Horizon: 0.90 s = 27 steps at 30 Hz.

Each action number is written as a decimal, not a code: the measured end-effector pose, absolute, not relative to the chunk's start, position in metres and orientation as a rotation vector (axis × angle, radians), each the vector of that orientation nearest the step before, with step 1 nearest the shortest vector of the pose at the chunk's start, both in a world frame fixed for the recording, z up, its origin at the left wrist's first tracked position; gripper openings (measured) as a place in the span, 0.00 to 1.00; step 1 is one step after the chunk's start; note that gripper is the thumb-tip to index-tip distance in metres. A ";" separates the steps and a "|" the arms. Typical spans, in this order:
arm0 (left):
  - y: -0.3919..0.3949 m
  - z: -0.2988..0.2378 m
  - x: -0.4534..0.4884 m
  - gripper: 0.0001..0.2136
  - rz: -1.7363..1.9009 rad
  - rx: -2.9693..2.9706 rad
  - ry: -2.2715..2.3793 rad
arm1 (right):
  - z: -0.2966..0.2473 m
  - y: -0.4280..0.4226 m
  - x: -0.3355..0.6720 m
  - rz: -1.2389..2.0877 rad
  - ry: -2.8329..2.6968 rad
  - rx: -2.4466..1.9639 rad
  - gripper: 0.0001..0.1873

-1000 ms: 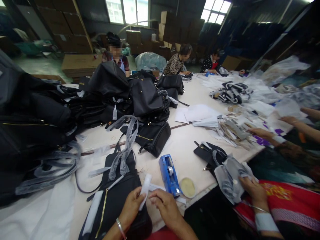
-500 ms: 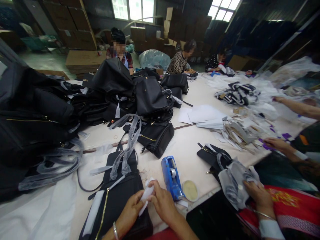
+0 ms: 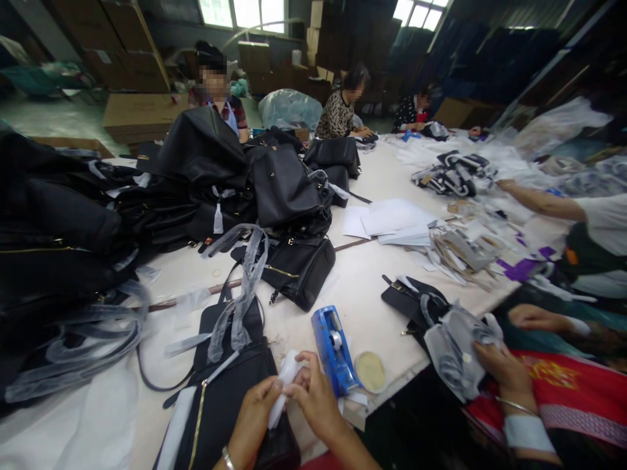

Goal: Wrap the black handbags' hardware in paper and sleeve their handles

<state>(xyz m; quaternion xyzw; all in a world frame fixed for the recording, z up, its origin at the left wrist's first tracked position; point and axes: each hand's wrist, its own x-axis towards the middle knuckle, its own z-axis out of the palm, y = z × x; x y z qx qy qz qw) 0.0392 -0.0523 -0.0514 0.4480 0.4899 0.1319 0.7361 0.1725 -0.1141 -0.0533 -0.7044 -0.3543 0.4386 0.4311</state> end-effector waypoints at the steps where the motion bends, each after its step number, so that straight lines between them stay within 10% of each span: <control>1: -0.052 -0.050 0.039 0.18 0.302 0.919 1.061 | -0.059 -0.116 0.167 1.067 -0.763 -1.735 0.23; 15: -0.030 -0.021 0.038 0.17 0.042 0.688 0.704 | -0.096 -0.112 0.156 1.385 -0.629 -1.252 0.33; 27: -0.053 -0.046 0.043 0.19 0.251 0.893 0.970 | -0.072 -0.158 0.154 1.005 -0.562 -1.715 0.10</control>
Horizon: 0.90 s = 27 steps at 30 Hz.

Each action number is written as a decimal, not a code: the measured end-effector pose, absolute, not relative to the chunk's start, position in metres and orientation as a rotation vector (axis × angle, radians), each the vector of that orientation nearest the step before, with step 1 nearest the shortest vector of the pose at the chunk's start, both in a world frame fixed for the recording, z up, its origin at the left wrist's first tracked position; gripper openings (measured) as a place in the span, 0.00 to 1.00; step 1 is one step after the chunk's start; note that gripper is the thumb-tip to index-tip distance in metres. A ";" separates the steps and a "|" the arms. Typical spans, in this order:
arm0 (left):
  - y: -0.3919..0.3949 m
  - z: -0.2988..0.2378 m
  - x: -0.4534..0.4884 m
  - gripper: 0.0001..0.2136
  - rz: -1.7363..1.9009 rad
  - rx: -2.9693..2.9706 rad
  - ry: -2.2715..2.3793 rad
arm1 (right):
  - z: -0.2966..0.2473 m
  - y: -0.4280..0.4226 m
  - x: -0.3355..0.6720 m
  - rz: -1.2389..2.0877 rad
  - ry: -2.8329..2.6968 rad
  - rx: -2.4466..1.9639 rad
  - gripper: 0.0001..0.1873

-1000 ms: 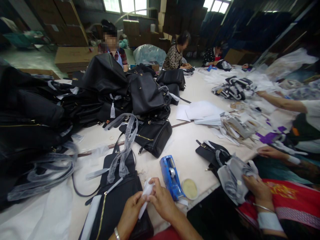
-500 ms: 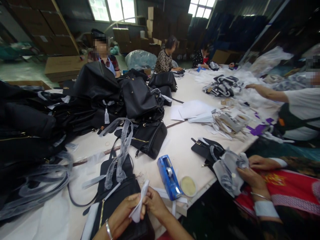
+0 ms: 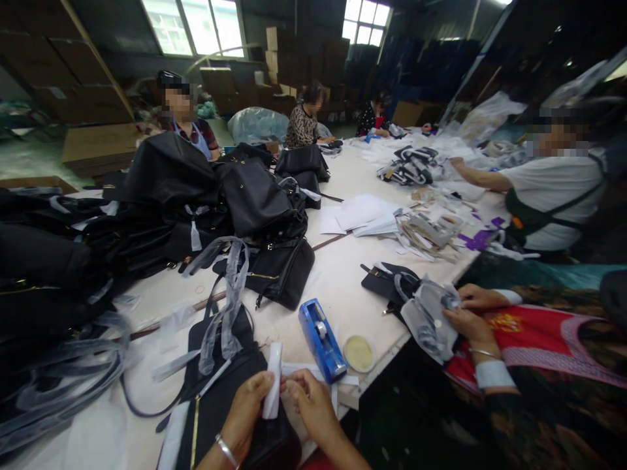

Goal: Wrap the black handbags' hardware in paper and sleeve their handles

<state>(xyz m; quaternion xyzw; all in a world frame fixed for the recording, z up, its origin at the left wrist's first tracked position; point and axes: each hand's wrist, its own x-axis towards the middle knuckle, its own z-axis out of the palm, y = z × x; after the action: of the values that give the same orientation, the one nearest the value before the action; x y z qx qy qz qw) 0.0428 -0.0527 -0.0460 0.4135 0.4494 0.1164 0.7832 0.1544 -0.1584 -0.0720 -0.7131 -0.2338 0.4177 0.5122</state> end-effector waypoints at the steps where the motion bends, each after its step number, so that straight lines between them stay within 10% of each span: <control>1: -0.054 -0.047 0.043 0.19 0.260 0.939 0.978 | -0.067 -0.160 0.150 1.006 -0.584 -1.716 0.09; 13: -0.047 -0.042 0.064 0.18 -0.030 1.038 1.013 | -0.085 -0.178 0.143 1.077 -0.422 -1.596 0.09; 21: -0.051 -0.039 0.064 0.18 -0.061 1.212 1.084 | -0.078 -0.370 0.262 0.131 0.244 -1.870 0.37; 27: -0.049 -0.047 0.058 0.20 -0.047 1.159 1.085 | -0.099 -0.480 0.313 0.009 0.508 -1.841 0.54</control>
<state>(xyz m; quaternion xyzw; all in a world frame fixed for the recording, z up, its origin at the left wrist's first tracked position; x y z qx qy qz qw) 0.0577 -0.0493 -0.0467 0.5203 0.4873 -0.0212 0.7010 0.3134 -0.4800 -0.0986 -0.7867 0.2170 0.0040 0.5779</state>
